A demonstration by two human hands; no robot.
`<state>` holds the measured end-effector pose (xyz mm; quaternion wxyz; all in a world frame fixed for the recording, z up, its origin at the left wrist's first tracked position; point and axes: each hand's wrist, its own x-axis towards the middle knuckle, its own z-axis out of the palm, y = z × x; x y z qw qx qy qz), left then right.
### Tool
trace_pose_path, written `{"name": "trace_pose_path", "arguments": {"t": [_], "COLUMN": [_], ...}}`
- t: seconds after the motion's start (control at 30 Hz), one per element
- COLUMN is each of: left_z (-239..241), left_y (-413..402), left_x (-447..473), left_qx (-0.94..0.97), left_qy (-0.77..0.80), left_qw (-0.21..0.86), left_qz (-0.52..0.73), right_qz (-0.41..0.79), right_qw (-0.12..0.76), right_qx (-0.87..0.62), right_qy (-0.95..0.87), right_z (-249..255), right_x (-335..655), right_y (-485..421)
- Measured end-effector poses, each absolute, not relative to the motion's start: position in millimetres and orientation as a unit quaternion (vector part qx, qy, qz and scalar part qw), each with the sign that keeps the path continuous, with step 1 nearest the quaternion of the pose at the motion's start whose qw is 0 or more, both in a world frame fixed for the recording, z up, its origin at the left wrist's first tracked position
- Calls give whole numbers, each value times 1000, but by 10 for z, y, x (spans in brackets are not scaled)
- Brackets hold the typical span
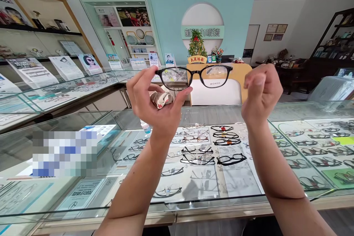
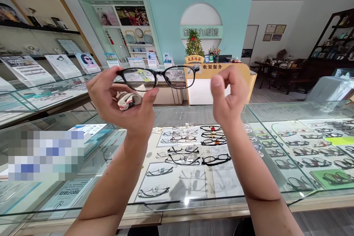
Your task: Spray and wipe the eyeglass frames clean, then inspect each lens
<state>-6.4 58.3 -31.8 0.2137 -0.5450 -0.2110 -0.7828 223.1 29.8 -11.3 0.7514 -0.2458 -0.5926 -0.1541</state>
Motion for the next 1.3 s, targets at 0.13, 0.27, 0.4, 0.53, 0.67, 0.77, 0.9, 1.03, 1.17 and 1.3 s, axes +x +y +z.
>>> {"name": "trace_pose_path", "arguments": {"t": [0.13,0.27,0.4,0.53,0.67,0.77,0.9,1.03,1.17,1.3], "left_z": [-330,-334,-345,-314,-255,-232,-233,-235,-230,-224], "left_y": [578,558,553,524,482,478,490,494,527,563], "left_x": [-47,-5,26,26,3,-17,-25,-30,-58,-80], "left_qx": [-528,-526,-552,-568,-603,-616,-614,-614,-619,-621], "left_qy": [-249,-252,-242,-261,-263,-255,-256,-260,-249,-247], "left_qw": [223,235,164,162,160,145,110,97,116,136], "left_qz": [-781,-778,-781,-764,-736,-731,-738,-739,-736,-731], "right_qz": [-219,-250,-256,-227,-212,-198,-162,-112,-113,-126], "right_qw": [697,661,687,708,722,724,720,719,711,695], "right_qx": [-255,-303,-273,-284,-305,-314,-327,-334,-339,-345], "right_qy": [-634,-640,-623,-605,-583,-581,-590,-600,-606,-618], "right_z": [-172,-249,-289,-301,-295,-271,-240,-234,-228,-214], "right_x": [2126,2023,1982,1973,1983,1991,1977,1962,1965,1982], "right_y": [244,276,389,455,458,424,350,297,265,250]}}
